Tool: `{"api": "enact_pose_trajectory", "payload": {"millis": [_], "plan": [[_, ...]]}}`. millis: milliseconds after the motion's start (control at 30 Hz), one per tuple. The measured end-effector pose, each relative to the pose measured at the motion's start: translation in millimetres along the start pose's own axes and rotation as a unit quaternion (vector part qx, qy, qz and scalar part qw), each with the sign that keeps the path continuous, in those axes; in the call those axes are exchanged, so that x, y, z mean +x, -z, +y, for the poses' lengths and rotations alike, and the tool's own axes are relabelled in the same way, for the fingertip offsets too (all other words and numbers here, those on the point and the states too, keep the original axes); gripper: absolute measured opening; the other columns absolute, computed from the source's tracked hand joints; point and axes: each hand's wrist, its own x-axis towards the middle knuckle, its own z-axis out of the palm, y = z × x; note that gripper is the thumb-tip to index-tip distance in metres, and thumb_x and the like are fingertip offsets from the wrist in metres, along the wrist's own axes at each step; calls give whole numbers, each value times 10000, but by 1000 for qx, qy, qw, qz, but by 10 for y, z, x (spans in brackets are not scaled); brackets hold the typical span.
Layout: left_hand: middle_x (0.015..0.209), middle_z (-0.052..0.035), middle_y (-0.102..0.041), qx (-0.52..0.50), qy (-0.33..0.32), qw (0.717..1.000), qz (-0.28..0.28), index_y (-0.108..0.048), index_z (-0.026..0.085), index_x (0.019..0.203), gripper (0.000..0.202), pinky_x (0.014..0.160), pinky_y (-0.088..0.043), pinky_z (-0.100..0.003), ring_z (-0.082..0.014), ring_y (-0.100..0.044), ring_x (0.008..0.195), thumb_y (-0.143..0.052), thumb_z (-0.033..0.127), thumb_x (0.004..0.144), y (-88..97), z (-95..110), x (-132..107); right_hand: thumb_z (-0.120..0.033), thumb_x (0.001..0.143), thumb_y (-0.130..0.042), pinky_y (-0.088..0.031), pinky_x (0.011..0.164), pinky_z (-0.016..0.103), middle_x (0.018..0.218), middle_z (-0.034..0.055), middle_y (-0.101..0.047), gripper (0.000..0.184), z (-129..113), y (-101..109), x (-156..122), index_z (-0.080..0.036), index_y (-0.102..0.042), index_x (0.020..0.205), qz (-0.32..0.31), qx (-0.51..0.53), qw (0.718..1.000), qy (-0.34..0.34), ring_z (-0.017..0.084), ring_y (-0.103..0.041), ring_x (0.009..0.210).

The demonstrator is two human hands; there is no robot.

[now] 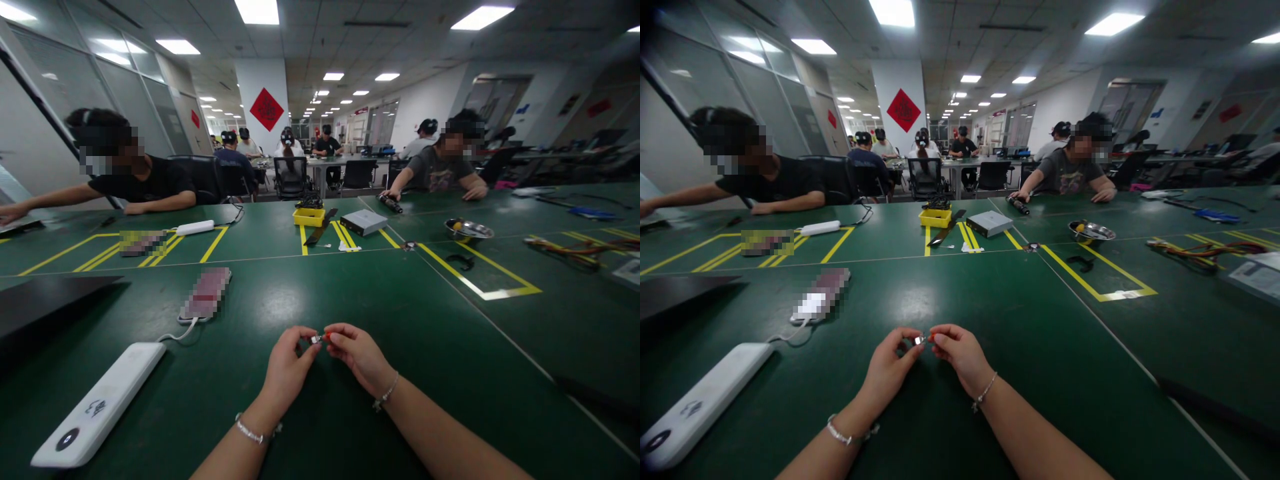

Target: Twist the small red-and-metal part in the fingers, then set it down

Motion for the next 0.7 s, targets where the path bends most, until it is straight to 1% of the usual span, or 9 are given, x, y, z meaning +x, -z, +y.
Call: {"api": "enact_pose_trajectory", "payload": {"millis": [100, 167, 267, 333, 433, 500, 700], "plan": [[831, -11, -570, 42, -61, 997, 23, -559, 212, 835, 134, 687, -423, -294, -155, -514, 780, -556, 215, 701, 0, 13, -8, -233, 546, -707, -410, 627, 252, 709, 13, -633, 251, 53, -72, -30, -154, -621, 768, 33, -10, 999, 19, 97, -546, 611], [832, -16, -563, 66, -98, 993, 31, -560, 211, 819, 118, 712, -421, -313, -163, -505, 807, -555, 195, 702, -3, 36, -15, -249, 539, -712, -413, 633, 253, 707, 19, -633, 238, 85, -115, -51, -151, -627, 739, 53, 0, 998, 25, 108, -551, 637], [818, -20, -561, 90, -125, 987, 45, -558, 205, 809, 101, 721, -420, -323, -164, -499, 812, -547, 180, 712, -6, 72, -27, -288, 538, -712, -420, 652, 262, 714, 32, -640, 252, 110, -167, -89, -148, -644, 737, 70, 29, 997, 20, 119, -557, 658], [810, -20, -561, 100, -129, 985, 55, -558, 204, 808, 100, 714, -423, -320, -162, -501, 805, -546, 176, 713, -4, 88, -36, -335, 564, -692, -425, 656, 272, 711, 45, -644, 271, 112, -192, -117, -142, -658, 751, 73, 34, 997, 21, 124, -558, 653], [797, -18, -561, 112, -123, 984, 67, -560, 200, 801, 89, 705, -424, -314, -160, -506, 793, -548, 184, 715, -2, 98, -47, -384, 608, -652, -433, 667, 291, 733, 67, -652, 299, 113, -216, -147, -132, -673, 767, 72, 15, 996, 44, 138, -562, 662], [780, -16, -562, 120, -120, 983, 72, -563, 197, 791, 82, 694, -426, -306, -158, -509, 776, -554, 189, 711, -4, 99, -51, -388, 614, -646, -437, 683, 306, 756, 75, -658, 305, 118, -224, -157, -131, -679, 775, 73, 1, 996, 56, 150, -566, 680], [758, -13, -563, 127, -118, 981, 83, -567, 192, 774, 68, 673, -427, -297, -155, -513, 749, -559, 198, 708, -21, 97, -63, -397, 604, -649, -442, 711, 325, 757, 74, -663, 315, 150, -237, -160, -136, -686, 777, 82, -7, 995, 59, 168, -574, 712]]}}
